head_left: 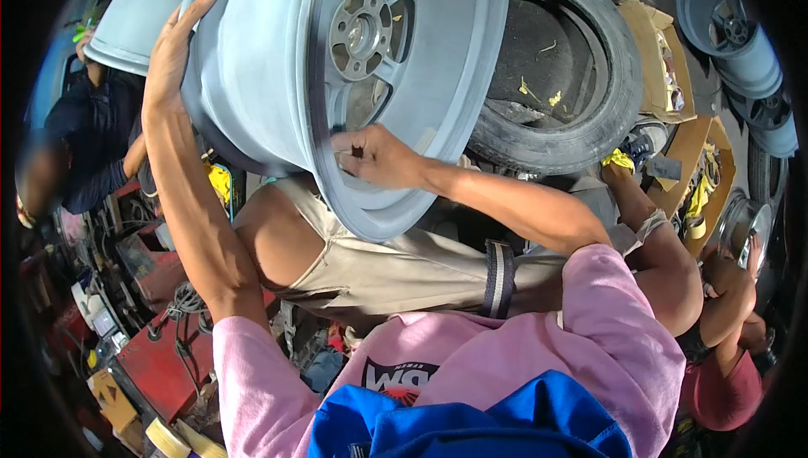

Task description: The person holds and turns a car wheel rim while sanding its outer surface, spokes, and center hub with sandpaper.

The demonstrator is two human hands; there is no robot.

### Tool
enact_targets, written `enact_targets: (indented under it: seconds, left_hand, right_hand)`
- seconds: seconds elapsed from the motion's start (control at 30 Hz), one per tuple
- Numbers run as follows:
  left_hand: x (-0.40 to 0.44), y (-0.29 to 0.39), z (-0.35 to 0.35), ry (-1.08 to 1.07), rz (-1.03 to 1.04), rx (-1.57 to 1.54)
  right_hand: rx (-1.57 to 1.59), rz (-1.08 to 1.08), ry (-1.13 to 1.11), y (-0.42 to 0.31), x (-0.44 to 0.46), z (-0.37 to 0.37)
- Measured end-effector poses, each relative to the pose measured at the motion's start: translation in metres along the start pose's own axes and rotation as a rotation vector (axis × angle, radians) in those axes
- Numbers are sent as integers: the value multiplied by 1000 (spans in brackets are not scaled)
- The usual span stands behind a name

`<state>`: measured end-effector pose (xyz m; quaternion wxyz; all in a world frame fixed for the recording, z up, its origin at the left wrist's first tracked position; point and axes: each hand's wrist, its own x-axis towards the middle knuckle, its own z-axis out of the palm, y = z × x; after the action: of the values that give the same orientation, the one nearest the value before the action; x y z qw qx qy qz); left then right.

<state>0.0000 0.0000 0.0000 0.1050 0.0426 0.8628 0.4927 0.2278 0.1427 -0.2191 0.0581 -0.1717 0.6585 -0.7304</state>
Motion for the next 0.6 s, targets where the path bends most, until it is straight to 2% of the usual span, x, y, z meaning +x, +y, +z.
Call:
enact_targets:
  seconds: [0.1, 0.17, 0.23, 0.3, 0.33, 0.4, 0.43, 0.5, 0.53, 0.6]
  left_hand:
    - [8, 2, 10, 56, 88, 22]
    - [20, 2, 2, -21, 184, 74]
    - [13, 17, 13, -33, 202, 106]
    - [6, 28, 20, -16, 188, 122]
    - [8, 32, 21, -58, 226, 136]
    - [16, 35, 23, -106, 267, 148]
    - [21, 34, 24, -81, 272, 200]
    - [25, 37, 28, -54, 276, 253]
    - [25, 44, 32, -98, 298, 247]
    - [33, 46, 33, -138, 323, 241]
  right_hand:
    - [65, 31, 92, -1, -21, -22]
    - [-379, 32, -189, 40, -28, -61]
    - [-863, -341, -61, 101, -33, -113]
    - [-1042, -197, -120, 119, -26, -165]
    - [-1044, -202, -117, 126, -30, -164]
    - [-1234, -310, 69, 135, -39, -160]
    - [-1029, -150, 19, 114, -46, -141]
    - [-290, 208, -40, 46, -61, -93]
    - [-72, 296, -43, 2, -67, -71]
    - [-37, 262, -23, -58, -82, -61]
